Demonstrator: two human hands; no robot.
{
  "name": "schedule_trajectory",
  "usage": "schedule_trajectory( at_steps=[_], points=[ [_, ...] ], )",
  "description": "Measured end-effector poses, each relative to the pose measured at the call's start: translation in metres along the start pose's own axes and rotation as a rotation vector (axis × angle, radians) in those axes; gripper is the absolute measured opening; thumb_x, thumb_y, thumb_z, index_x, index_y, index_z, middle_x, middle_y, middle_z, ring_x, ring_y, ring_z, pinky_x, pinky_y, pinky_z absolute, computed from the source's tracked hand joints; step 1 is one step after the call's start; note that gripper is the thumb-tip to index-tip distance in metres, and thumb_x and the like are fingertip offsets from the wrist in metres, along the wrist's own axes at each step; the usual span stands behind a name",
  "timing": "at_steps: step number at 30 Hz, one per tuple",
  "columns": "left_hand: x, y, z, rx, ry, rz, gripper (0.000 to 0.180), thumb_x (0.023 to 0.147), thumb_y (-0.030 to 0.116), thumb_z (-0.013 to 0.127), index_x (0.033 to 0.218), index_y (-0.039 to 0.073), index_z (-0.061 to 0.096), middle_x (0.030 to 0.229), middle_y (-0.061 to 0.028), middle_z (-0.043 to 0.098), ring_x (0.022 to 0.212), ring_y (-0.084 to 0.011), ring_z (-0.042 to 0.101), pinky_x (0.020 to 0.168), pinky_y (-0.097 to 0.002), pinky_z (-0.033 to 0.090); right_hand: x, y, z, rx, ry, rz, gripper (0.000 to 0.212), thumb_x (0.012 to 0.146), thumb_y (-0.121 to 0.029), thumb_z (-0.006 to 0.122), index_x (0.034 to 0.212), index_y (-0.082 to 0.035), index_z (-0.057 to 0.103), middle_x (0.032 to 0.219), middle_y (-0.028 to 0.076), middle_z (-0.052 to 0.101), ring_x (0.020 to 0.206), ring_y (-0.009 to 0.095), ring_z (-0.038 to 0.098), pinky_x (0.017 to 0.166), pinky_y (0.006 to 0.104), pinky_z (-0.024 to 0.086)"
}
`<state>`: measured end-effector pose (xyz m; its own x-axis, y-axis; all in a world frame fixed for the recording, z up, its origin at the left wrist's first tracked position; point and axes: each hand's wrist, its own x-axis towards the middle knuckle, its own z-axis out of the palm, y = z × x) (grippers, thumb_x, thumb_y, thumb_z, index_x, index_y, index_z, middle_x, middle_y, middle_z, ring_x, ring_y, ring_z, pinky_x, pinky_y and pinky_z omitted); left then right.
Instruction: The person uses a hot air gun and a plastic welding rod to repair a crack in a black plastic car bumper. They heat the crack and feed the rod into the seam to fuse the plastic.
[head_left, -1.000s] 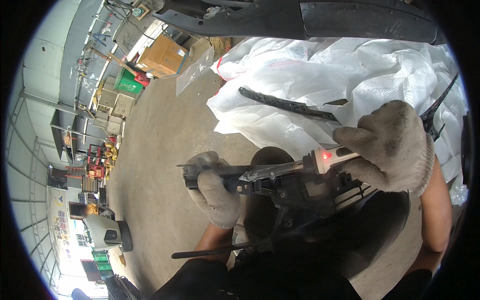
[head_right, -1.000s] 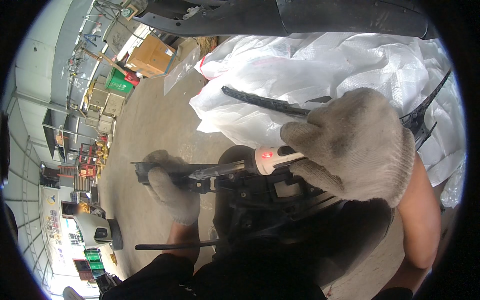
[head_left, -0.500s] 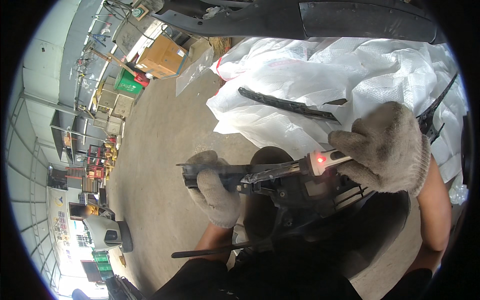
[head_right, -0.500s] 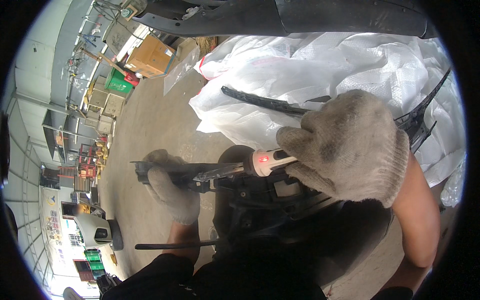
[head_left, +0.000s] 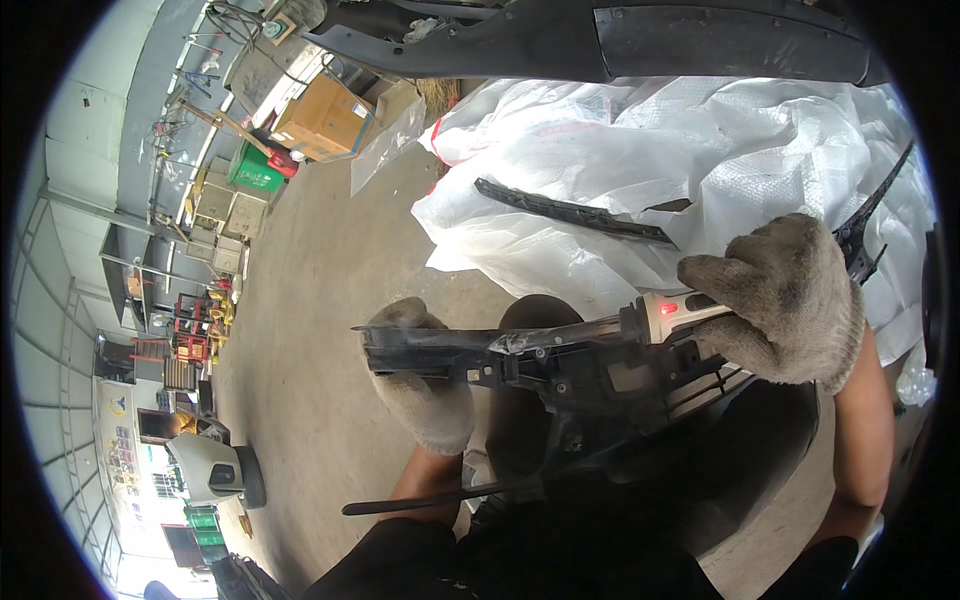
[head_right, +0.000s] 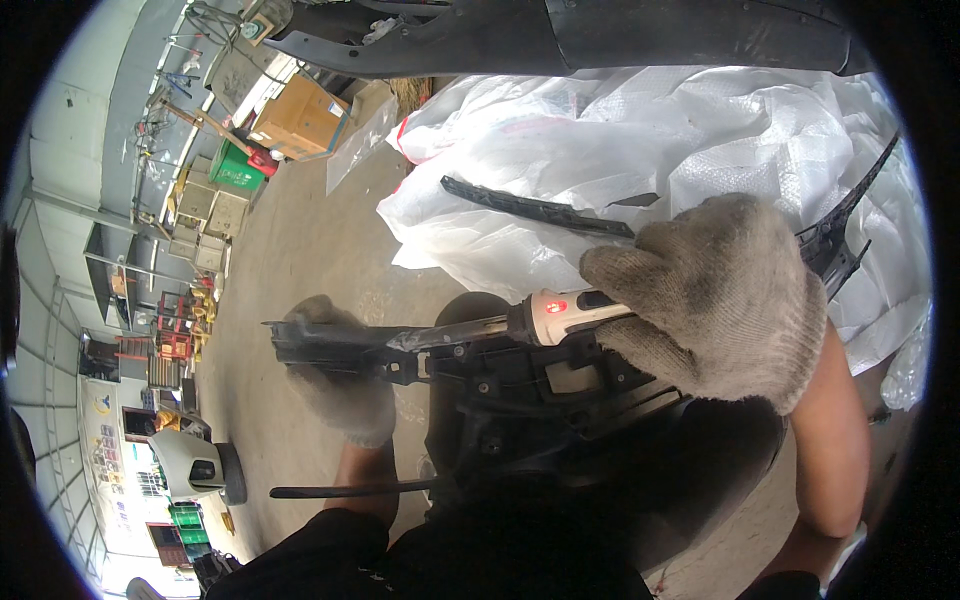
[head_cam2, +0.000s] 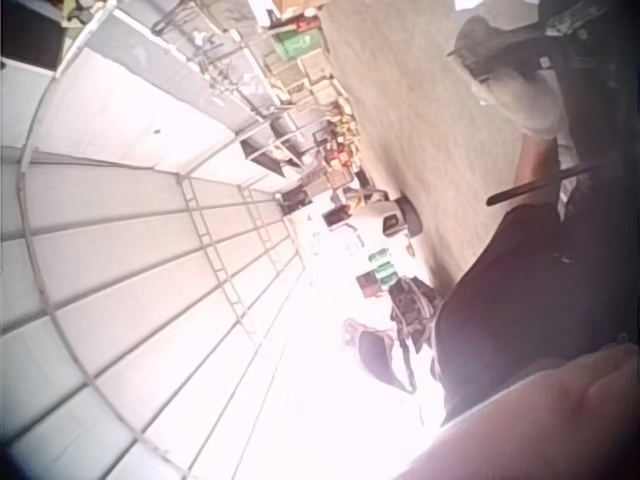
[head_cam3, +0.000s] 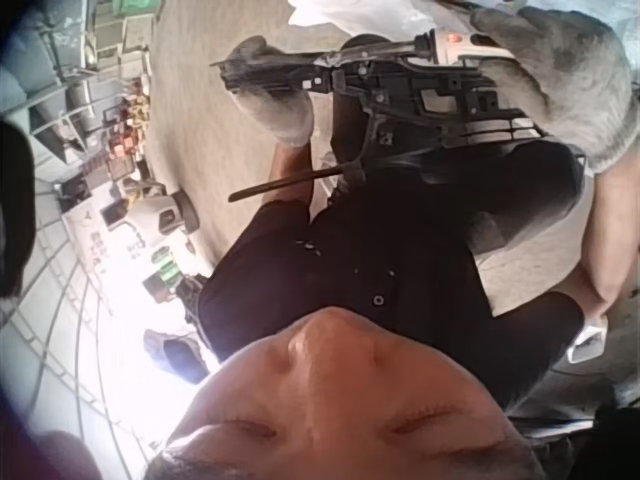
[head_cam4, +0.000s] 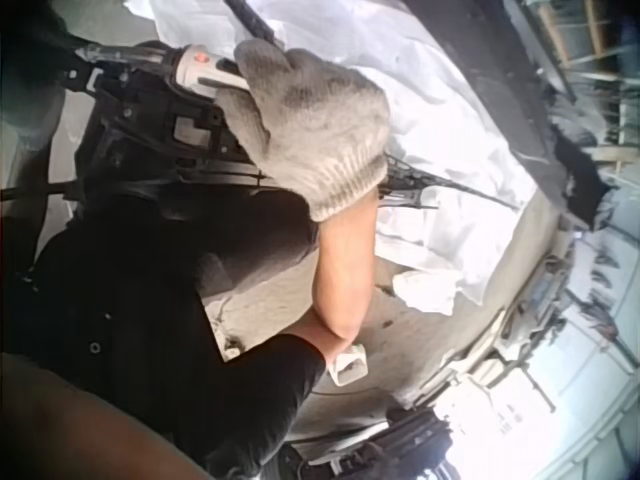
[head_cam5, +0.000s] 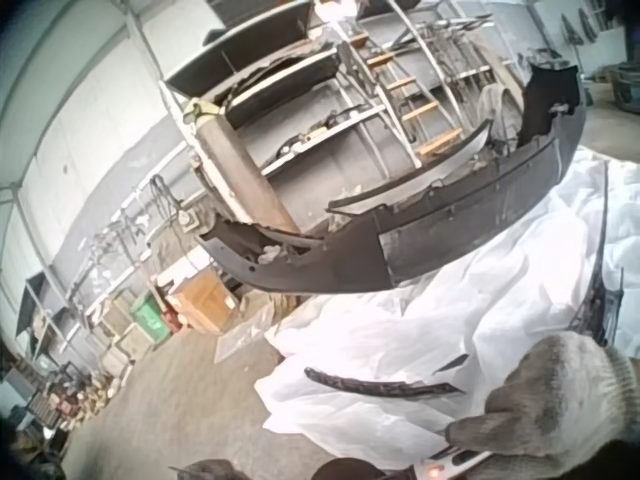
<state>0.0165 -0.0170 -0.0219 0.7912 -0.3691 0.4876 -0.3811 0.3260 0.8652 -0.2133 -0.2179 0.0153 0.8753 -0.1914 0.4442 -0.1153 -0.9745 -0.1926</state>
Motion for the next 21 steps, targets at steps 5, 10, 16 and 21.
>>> schedule_trajectory(
  at_steps=[5, 10, 16, 21],
  points=[
    [0.002, 0.003, -0.013, 0.109, -0.131, 0.007, 0.075, 0.087, 0.067, 0.050, 0.118, -0.001, 0.052, 0.090, -0.0079, 0.054, 0.078, -0.0148, 0.054, 0.066, -0.0257, 0.045, 0.008, -0.003, 0.001, -0.041, -0.002, -0.044, 0.034, 0.076, -0.042, 0.072, 0.092, -0.012, 0.068, 0.056, 0.000, 0.057, 0.048, 0.014, 0.055, 0.048, 0.0300, 0.045],
    [0.001, -0.002, -0.012, 0.126, -0.155, 0.024, 0.077, 0.087, 0.069, 0.046, 0.119, -0.002, 0.051, 0.092, -0.0072, 0.054, 0.080, -0.0154, 0.054, 0.068, -0.0263, 0.046, 0.007, -0.008, 0.000, -0.052, 0.016, -0.086, 0.033, 0.077, -0.042, 0.071, 0.091, -0.013, 0.068, 0.057, 0.000, 0.057, 0.049, 0.014, 0.056, 0.048, 0.0304, 0.045],
    [-0.004, -0.002, -0.013, 0.200, -0.095, -0.056, 0.073, 0.090, 0.067, 0.043, 0.116, -0.001, 0.051, 0.096, -0.0064, 0.053, 0.086, -0.0152, 0.053, 0.075, -0.0273, 0.046, 0.010, -0.009, 0.002, -0.099, -0.028, -0.097, 0.033, 0.079, -0.043, 0.068, 0.092, -0.013, 0.067, 0.057, 0.000, 0.057, 0.049, 0.013, 0.055, 0.047, 0.0301, 0.044],
    [-0.006, 0.008, -0.013, 0.181, -0.160, -0.084, 0.071, 0.089, 0.066, 0.044, 0.113, 0.000, 0.051, 0.098, -0.0064, 0.052, 0.087, -0.0151, 0.053, 0.076, -0.0274, 0.046, 0.012, -0.013, 0.002, -0.118, -0.003, -0.121, 0.034, 0.079, -0.043, 0.068, 0.093, -0.012, 0.068, 0.058, 0.000, 0.058, 0.049, 0.013, 0.055, 0.047, 0.0304, 0.044]
  ],
)
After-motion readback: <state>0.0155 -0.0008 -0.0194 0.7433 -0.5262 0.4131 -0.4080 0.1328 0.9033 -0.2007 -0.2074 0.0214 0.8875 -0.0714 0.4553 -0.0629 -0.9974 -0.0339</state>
